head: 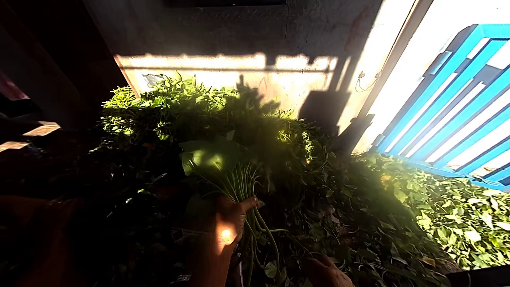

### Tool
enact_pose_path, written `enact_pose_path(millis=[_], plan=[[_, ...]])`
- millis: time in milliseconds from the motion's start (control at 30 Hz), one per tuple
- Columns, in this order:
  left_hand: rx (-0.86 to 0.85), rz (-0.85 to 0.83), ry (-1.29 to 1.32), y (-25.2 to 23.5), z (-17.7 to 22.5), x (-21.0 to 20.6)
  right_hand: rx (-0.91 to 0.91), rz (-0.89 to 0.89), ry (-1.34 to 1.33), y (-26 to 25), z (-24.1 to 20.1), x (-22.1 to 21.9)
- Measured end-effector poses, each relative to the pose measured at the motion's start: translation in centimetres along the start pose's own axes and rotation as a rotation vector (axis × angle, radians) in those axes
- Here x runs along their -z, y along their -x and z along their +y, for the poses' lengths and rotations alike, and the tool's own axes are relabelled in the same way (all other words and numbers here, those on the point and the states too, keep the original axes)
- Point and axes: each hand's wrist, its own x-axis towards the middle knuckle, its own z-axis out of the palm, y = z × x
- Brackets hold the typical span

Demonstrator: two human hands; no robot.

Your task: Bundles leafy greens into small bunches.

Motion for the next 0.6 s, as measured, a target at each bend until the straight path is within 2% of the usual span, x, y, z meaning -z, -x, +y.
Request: enact_pose_path(millis=[67, 133, 200, 300, 433, 600], plan=[[0.038, -0.096, 0.02, 1.0, -1.1, -1.0, 0.119, 0.261, -0.379, -3.1, -3.5, 1.9], [0.048, -0.159, 0.016, 1.9, -2.1, -2.0, 0.127, 0.313, -0.905, -6.1, -7.6, 3.1], [0.045, -0.201, -0.016, 2.6, -2.8, -2.5, 0.067, 0.336, -1.277, -8.1, -11.0, 3.9], [0.104, -0.207, -0.012, 2.9, -3.3, -2.6, 0.058, 0.47, -1.371, -9.6, -13.6, 3.8], [0.222, -0.174, 0.014, 3.7, -2.8, -2.4, 0.065, 0.454, -1.383, -9.6, -14.3, 3.7], [0.213, -0.22, 0.042, 3.8, -3.3, -2.3, 0.078, 0.363, -1.38, -10.2, -13.4, 3.7]])
